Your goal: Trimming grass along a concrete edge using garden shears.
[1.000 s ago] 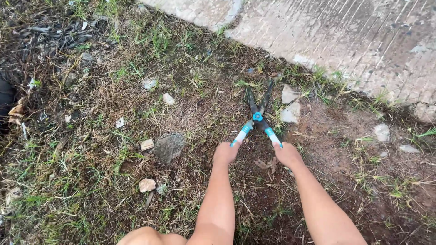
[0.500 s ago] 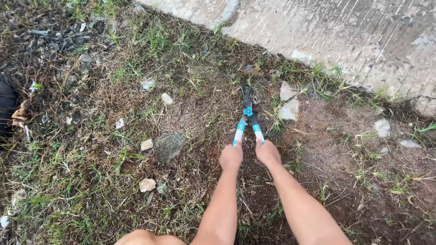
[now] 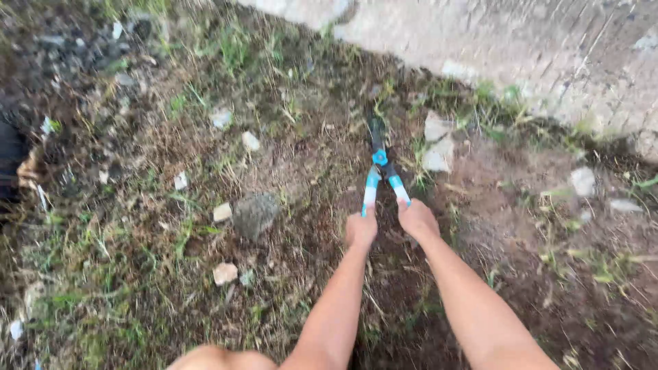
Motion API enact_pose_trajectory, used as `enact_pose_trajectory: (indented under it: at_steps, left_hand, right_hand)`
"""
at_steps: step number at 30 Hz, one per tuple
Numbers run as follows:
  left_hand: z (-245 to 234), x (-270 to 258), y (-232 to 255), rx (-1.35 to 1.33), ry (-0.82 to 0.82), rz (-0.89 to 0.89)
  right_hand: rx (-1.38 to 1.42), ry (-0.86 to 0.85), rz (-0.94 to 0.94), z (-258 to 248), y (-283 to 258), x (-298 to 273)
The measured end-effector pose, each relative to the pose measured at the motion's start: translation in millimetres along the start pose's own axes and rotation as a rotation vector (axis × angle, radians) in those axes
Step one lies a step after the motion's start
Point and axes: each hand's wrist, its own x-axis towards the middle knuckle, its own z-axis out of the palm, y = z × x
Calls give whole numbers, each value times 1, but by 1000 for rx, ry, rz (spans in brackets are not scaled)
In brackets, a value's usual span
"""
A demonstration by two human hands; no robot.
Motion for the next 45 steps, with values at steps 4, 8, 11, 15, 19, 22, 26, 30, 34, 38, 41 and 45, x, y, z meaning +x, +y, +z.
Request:
enact_pose_trajectory:
  at_steps: [4, 8, 11, 15, 19, 22, 26, 30, 34, 38, 41, 45]
  left_hand:
    - [-36, 24, 14, 20, -52, 163]
    - [-98, 26, 24, 45, -120, 143]
    - [-109, 33, 21, 75, -168, 132]
    - [-41, -19, 59, 30, 172, 35]
    - [-32, -38, 23, -99, 66, 30]
    - [-53, -35, 58, -206, 18, -2]
    - [-50, -40, 55, -207, 72, 117]
    - [-39, -51, 66, -241, 32, 196]
    - [-23, -68, 72, -151, -24, 262]
    - [-7, -87, 79, -101, -67, 328]
    - [5, -102, 90, -53, -109, 357]
    - [31, -112, 102, -100, -157, 420]
  right_hand:
    - [-46, -40, -81, 21, 23, 53]
    - [-120, -53, -172, -3, 28, 65]
    - [-155, -91, -220, -2, 50, 89]
    - [78, 89, 119, 19, -40, 10]
    - [55, 102, -79, 33, -13, -9]
    - [67, 156, -153, 11, -30, 4]
    - [91, 201, -146, -2, -30, -14]
    - [104, 199, -108, -19, -11, -7]
    - [105, 237, -78, -19, 22, -4]
    - [125, 308, -50, -16, 63, 2]
    - [153, 326, 2, -29, 84, -4]
    - [190, 371, 14, -50, 111, -4]
